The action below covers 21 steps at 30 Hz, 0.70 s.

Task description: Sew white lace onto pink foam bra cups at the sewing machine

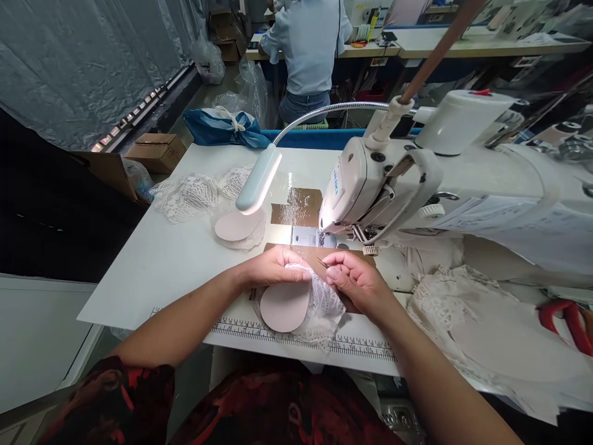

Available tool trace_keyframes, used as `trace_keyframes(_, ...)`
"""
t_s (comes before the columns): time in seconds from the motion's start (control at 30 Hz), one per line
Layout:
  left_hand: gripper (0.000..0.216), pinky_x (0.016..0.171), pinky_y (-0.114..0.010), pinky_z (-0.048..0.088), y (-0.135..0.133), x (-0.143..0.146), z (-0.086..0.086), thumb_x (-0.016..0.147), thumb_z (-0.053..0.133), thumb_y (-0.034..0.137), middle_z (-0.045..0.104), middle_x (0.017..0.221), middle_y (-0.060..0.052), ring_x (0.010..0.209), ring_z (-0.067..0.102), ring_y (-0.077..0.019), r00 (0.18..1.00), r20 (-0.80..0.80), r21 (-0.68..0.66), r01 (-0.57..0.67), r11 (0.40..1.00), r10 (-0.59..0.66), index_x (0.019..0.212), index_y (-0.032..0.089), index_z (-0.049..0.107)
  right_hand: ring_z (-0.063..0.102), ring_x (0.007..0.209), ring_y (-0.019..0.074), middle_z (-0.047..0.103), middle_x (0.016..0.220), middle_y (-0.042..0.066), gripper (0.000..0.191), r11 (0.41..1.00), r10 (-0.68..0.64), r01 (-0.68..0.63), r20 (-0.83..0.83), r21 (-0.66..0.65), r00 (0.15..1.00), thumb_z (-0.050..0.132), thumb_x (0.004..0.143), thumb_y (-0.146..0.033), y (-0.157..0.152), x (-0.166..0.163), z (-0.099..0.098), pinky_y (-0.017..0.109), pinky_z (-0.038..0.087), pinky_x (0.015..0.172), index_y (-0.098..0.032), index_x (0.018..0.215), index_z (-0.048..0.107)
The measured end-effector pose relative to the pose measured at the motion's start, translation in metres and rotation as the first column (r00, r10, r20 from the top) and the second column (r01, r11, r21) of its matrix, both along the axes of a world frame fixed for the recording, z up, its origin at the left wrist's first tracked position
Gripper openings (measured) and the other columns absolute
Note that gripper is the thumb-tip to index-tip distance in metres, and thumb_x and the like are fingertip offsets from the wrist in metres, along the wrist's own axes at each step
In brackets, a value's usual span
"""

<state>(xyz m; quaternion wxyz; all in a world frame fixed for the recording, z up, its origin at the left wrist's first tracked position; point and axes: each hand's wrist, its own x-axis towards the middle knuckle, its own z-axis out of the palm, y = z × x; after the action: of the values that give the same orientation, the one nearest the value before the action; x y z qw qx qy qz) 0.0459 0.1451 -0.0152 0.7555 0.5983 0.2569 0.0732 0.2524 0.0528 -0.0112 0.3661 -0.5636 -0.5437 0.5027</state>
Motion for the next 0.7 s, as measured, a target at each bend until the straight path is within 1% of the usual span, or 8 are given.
trace_keyframes(0.07,0.028,0.069,-0.027,0.046,0.0019,-0.0008,-0.0005,0.079,0.071,0.039,0.065,0.084,-0.005,0.076,0.058,-0.0158,1.0,0.016,0.064,-0.01,0.998,0.009,0.091,0.014,0.073,0.062,0.077,0.0173,0.064,0.088,0.005,0.044,0.998,0.021,-0.023,-0.048,-0.059,0.999,0.065,0.077,-0.046,-0.0013,0.0035,-0.0035,0.031,0.052,0.066,-0.017,0.109,0.058)
trace_keyframes(0.1,0.026,0.073,-0.027,0.047,0.0028,-0.0009,-0.0009,0.08,0.07,0.037,0.065,0.089,-0.006,0.081,0.059,-0.0166,0.999,0.029,0.104,-0.019,0.994,0.016,0.092,0.014,0.073,0.062,0.075,0.017,0.064,0.086,0.004,0.043,0.995,0.048,-0.051,-0.039,-0.085,0.998,0.067,0.075,-0.046,-0.002,0.0049,-0.0048,0.03,0.051,0.065,-0.017,0.106,0.06)
trace_keyframes(0.17,0.022,0.081,-0.028,0.047,0.0041,-0.0011,-0.0019,0.082,0.069,0.034,0.065,0.099,-0.007,0.09,0.059,-0.018,0.999,0.041,0.158,-0.038,0.987,0.032,0.093,0.015,0.073,0.058,0.068,0.0152,0.061,0.076,0.002,0.032,0.99,0.092,-0.09,0.015,-0.112,0.996,0.067,0.074,-0.044,-0.0033,0.0067,-0.0062,0.028,0.048,0.059,-0.016,0.09,0.064)
trace_keyframes(0.23,0.021,0.083,-0.029,0.046,0.0043,-0.001,-0.0029,0.083,0.067,0.032,0.065,0.103,-0.008,0.094,0.059,-0.0182,0.998,0.029,0.148,-0.055,0.987,0.051,0.096,0.015,0.072,0.053,0.061,0.0129,0.057,0.067,0.0,0.028,0.99,0.093,-0.087,0.046,-0.112,0.995,0.065,0.077,-0.044,-0.004,0.0076,-0.0067,0.026,0.043,0.053,-0.016,0.079,0.063)
trace_keyframes(0.37,0.025,0.074,-0.025,0.047,0.0018,0.0002,-0.0033,0.083,0.068,0.031,0.067,0.097,-0.006,0.083,0.06,-0.0146,0.996,-0.014,0.04,-0.082,0.996,0.083,0.104,0.017,0.069,0.048,0.056,0.0116,0.054,0.063,-0.001,0.029,0.988,0.066,-0.067,-0.012,-0.138,0.998,0.063,0.078,-0.045,-0.0038,0.0081,-0.0065,0.024,0.037,0.049,-0.016,0.077,0.062)
trace_keyframes(0.43,0.025,0.071,-0.024,0.046,0.0,0.0017,-0.0027,0.08,0.072,0.033,0.067,0.092,-0.005,0.078,0.059,-0.0134,0.994,-0.026,0.01,-0.103,0.995,0.104,0.098,0.016,0.07,0.046,0.055,0.0112,0.052,0.061,-0.001,0.029,0.987,0.059,-0.061,-0.018,-0.149,0.998,0.064,0.077,-0.046,-0.0035,0.0084,-0.0066,0.024,0.035,0.048,-0.016,0.076,0.061)
trace_keyframes(0.57,0.024,0.061,-0.022,0.044,-0.0021,0.0049,-0.0012,0.079,0.072,0.036,0.065,0.076,-0.003,0.065,0.055,-0.011,0.988,-0.08,0.025,-0.129,0.991,0.131,0.083,0.013,0.069,0.039,0.05,0.0089,0.047,0.058,-0.004,0.029,0.984,0.028,-0.035,-0.045,-0.177,0.999,0.066,0.075,-0.045,-0.0036,0.009,-0.0078,0.023,0.03,0.044,-0.017,0.076,0.059)
trace_keyframes(0.7,0.025,0.058,-0.021,0.044,0.0007,0.0032,0.0006,0.082,0.068,0.036,0.063,0.076,-0.003,0.065,0.055,-0.0107,0.989,-0.096,0.045,-0.108,0.993,0.111,0.088,0.013,0.068,0.039,0.05,0.0088,0.047,0.058,-0.003,0.03,0.98,0.022,-0.036,-0.07,-0.198,0.997,0.065,0.075,-0.045,-0.0038,0.009,-0.0083,0.023,0.029,0.045,-0.016,0.078,0.059)
